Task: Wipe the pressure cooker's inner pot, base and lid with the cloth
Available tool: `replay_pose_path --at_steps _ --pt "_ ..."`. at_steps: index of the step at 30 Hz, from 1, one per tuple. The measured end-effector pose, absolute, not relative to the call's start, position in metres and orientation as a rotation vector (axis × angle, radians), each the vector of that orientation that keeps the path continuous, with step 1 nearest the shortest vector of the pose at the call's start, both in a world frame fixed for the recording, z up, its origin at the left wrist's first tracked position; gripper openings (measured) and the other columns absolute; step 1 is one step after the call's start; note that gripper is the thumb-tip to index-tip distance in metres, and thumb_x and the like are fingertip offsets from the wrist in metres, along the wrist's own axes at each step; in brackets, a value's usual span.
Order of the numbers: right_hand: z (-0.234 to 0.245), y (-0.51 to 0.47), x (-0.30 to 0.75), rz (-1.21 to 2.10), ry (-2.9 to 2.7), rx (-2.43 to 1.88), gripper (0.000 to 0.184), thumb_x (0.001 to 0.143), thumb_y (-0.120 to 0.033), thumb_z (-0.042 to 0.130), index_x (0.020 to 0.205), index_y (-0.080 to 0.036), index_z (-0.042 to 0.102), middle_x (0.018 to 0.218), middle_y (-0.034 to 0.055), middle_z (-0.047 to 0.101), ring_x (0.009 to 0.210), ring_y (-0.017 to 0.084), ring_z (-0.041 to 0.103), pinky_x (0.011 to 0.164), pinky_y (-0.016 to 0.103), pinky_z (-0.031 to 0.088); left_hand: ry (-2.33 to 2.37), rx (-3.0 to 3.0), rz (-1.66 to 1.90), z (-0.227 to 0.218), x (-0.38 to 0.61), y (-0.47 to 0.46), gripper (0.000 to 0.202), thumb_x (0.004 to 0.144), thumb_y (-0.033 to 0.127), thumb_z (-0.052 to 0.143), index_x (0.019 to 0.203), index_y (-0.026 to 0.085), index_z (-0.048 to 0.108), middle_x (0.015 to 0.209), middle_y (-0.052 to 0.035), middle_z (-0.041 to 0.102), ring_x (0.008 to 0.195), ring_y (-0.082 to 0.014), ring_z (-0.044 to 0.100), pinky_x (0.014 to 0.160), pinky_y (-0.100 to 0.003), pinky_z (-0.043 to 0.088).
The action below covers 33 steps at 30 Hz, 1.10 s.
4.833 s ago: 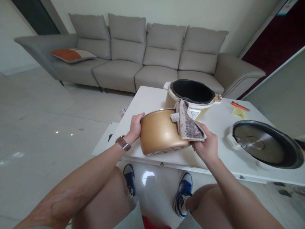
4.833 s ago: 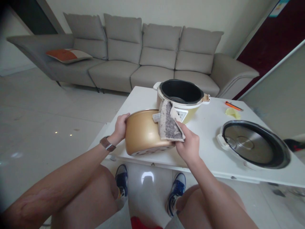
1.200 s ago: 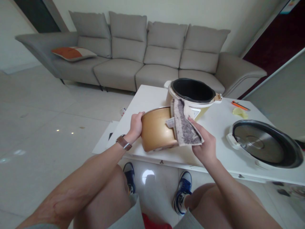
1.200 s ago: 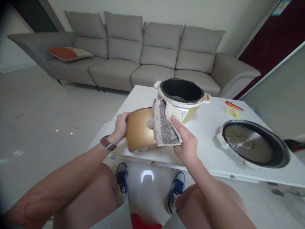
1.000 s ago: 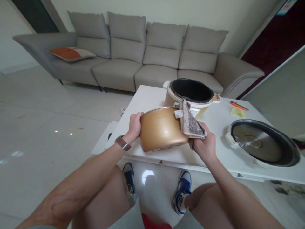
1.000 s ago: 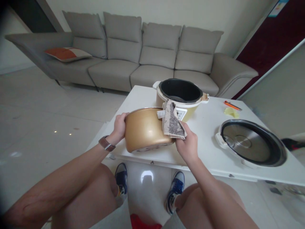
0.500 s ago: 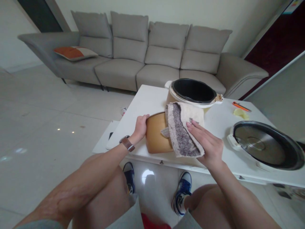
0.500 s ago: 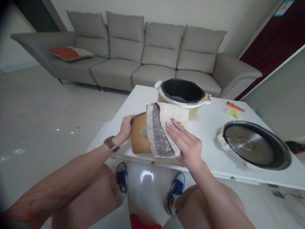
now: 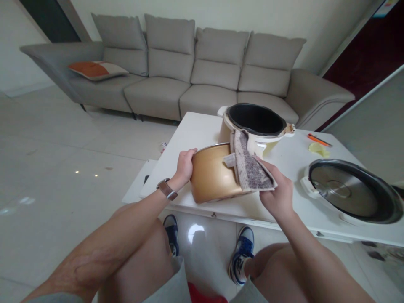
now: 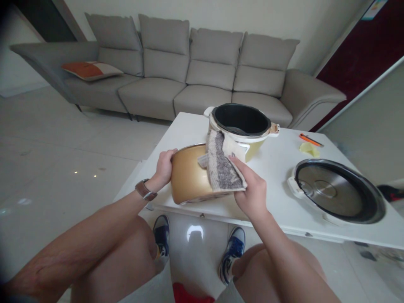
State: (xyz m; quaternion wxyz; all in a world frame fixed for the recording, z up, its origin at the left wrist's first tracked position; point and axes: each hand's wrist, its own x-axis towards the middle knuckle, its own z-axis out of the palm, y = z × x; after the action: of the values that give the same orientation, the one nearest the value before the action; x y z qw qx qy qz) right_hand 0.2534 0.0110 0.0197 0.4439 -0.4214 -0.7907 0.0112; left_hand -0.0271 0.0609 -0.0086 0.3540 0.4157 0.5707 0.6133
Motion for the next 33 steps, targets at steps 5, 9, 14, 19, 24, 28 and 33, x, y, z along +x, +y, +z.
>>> replay_pose_path --at_steps 5,9,14,19,24,28,33 --pt "0.011 0.018 0.262 0.046 -1.83 -1.226 0.05 0.08 -0.014 0.055 0.126 -0.021 0.071 0.105 0.0054 0.082 0.092 0.026 0.08 0.08 0.034 0.064 1.464 1.079 1.592 -0.005 -0.027 0.056 0.045 0.087 0.03 0.058 0.048 0.023 0.035 0.055 0.0035 0.028 0.058 -0.0137 0.028 0.057 -0.033 0.024" --pt "0.017 0.01 0.258 -0.061 -1.97 -1.033 0.053 0.083 -0.014 0.058 0.135 -0.022 0.068 0.126 0.0077 0.078 0.111 0.028 0.077 0.094 0.038 0.064 1.501 1.092 1.584 -0.005 -0.028 0.055 0.046 0.087 0.028 0.057 0.048 0.024 0.034 0.054 0.0034 0.027 0.057 -0.0137 0.027 0.056 -0.033 0.023" --pt "0.029 -0.001 0.248 -0.134 -2.19 -0.633 0.054 0.093 -0.019 0.063 0.147 -0.025 0.06 0.139 0.0072 0.071 0.135 0.03 0.063 0.111 0.048 0.058 1.498 1.099 1.619 -0.012 -0.031 0.057 0.042 0.086 0.03 0.06 0.05 0.024 0.038 0.056 0.0028 0.035 0.06 -0.0147 0.033 0.057 -0.032 0.03" --pt "0.025 0.005 0.246 -0.049 -2.117 -0.743 0.055 0.093 -0.016 0.06 0.147 -0.027 0.059 0.144 0.0073 0.068 0.136 0.029 0.063 0.115 0.05 0.055 1.47 1.129 1.651 -0.019 -0.033 0.061 0.038 0.084 0.036 0.059 0.053 0.024 0.041 0.059 0.0023 0.037 0.063 -0.0156 0.036 0.06 -0.032 0.031" --pt "0.013 0.014 0.253 0.057 -1.908 -1.105 0.055 0.082 -0.013 0.057 0.135 -0.023 0.066 0.126 0.0076 0.077 0.113 0.029 0.076 0.096 0.041 0.063 1.441 1.136 1.651 -0.021 -0.035 0.06 0.038 0.081 0.04 0.057 0.053 0.024 0.037 0.059 0.0021 0.032 0.063 -0.0154 0.032 0.059 -0.033 0.028" --pt "0.009 0.015 0.257 0.097 -1.776 -1.241 0.048 0.08 -0.015 0.055 0.125 -0.021 0.07 0.109 0.0067 0.081 0.096 0.028 0.079 0.082 0.037 0.063 1.453 1.093 1.664 -0.028 -0.035 0.061 0.038 0.081 0.039 0.056 0.053 0.025 0.034 0.059 0.002 0.031 0.065 -0.0159 0.034 0.062 -0.032 0.031" --pt "0.011 0.008 0.254 -0.048 -1.859 -1.113 0.057 0.076 -0.013 0.055 0.13 -0.023 0.07 0.121 0.0061 0.079 0.107 0.028 0.078 0.091 0.038 0.063 1.503 1.047 1.67 -0.032 -0.034 0.066 0.032 0.082 0.033 0.056 0.055 0.024 0.041 0.061 0.0019 0.041 0.069 -0.0167 0.04 0.068 -0.03 0.037"
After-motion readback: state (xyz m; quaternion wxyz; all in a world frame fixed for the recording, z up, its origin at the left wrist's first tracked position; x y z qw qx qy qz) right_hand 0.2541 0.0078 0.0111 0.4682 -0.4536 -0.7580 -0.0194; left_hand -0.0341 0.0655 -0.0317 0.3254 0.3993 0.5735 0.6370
